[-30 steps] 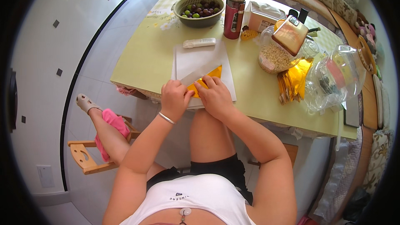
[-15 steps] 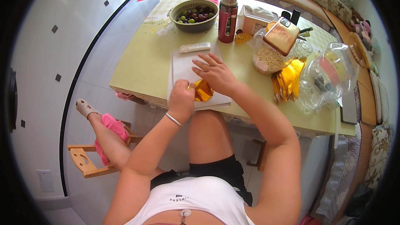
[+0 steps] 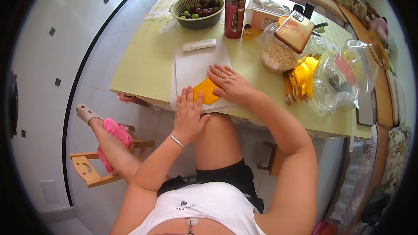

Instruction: The person sits at a table and folds a yellow sheet of paper into a triangular shape using a white sheet as a guide. They repeat this folding process multiple times, placing the finished pieces on the table.

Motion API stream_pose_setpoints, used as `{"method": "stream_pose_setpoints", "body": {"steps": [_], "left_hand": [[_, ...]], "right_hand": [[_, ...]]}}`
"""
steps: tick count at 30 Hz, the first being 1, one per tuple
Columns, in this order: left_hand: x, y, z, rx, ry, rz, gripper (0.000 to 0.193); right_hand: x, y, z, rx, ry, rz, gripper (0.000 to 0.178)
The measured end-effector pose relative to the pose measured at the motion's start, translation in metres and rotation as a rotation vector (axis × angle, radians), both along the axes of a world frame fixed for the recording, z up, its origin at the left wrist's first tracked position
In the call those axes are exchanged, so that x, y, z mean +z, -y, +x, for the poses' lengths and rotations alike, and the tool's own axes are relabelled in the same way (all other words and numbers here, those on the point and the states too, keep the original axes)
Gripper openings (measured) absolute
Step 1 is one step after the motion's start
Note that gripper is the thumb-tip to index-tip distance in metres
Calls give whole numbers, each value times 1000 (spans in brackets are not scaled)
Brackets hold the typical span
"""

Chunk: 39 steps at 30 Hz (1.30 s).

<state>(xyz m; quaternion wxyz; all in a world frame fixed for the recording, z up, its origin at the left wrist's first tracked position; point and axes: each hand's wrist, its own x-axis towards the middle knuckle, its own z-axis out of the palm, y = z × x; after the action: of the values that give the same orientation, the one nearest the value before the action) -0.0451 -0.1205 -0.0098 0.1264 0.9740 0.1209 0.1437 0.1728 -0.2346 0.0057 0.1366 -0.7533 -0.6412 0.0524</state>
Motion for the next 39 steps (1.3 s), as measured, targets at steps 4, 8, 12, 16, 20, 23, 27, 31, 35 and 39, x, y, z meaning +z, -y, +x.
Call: {"method": "stream_pose_setpoints", "body": {"steps": [4,8,12,16,20,23,27,31,35,39], "left_hand": [[3,-8,-5,-109,3,117,66],[9,-10,-8,-161,1,139,63],[13,-17,-11,-181,94,35,65],[4,-30,-22,-112,347,-135,55],[9,-31,-30,-56,409,-42,44],[7,-29,-33,-46,479,-139,35],[5,-26,-42,52,552,-383,20],[-11,-33,-59,209,638,-1219,12],[11,-37,-84,323,682,-1571,16],[18,-36,-115,370,786,-1693,14]], "right_hand": [[3,0,3,10,-19,-34,71],[6,2,6,50,-47,-30,78],[9,6,10,90,-88,7,86],[14,20,5,134,-100,40,83],[28,39,-25,54,-115,95,66],[17,48,-47,-12,-130,326,35],[8,52,-64,-104,-270,532,14],[26,46,-98,-394,-680,425,16],[36,28,-133,-410,-1201,731,31],[25,14,-159,-406,-1374,787,36]]}}
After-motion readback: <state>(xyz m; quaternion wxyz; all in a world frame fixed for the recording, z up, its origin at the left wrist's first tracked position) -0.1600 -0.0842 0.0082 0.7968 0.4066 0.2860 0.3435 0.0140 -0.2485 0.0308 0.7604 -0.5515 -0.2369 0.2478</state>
